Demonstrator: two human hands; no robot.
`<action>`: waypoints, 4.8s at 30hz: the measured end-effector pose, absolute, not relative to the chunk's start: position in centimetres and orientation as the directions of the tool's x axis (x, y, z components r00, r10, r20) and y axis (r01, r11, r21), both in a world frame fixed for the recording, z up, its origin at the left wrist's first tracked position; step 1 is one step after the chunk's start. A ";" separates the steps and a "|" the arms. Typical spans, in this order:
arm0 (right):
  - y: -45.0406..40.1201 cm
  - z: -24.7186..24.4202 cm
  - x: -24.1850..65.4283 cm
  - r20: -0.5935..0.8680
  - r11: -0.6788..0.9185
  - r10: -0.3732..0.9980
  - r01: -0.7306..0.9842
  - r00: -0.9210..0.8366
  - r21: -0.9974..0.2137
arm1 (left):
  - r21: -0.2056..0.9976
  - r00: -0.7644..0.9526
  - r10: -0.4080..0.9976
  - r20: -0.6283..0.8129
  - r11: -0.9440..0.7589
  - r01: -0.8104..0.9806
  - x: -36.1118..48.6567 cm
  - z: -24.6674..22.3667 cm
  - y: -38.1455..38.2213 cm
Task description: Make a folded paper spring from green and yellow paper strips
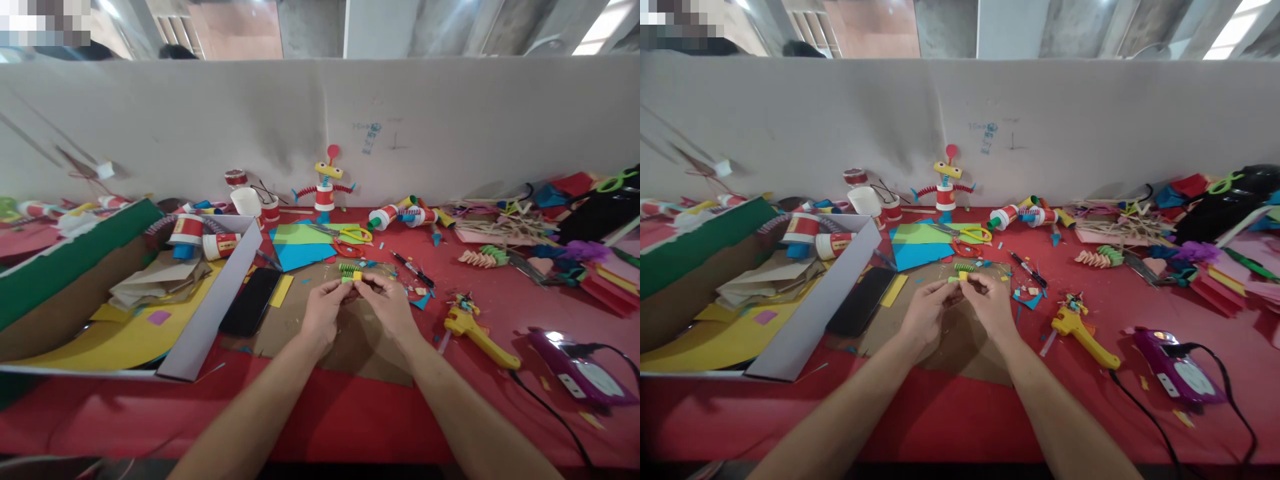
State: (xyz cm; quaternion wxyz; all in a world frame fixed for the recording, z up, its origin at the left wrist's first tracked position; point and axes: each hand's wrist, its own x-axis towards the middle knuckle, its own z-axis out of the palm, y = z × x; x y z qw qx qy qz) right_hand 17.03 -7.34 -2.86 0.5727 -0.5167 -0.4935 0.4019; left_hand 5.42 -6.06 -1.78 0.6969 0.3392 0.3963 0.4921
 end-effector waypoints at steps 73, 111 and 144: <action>-8.2 -1.8 16.8 0.430 0.388 0.888 0.237 0.160 -0.890 | 0.828 0.256 0.963 -0.081 0.208 -0.520 4.8 -2.4 -5.5; -8.3 -0.1 18.3 0.592 0.521 0.806 0.499 -0.021 -0.692 | 0.853 0.350 0.932 -0.092 0.255 -0.455 4.2 -0.9 -5.6; -7.8 -1.6 19.0 0.718 0.602 0.690 0.628 -0.097 -0.494 | 0.739 0.546 0.784 -0.293 0.549 -0.390 2.8 -1.7 -4.1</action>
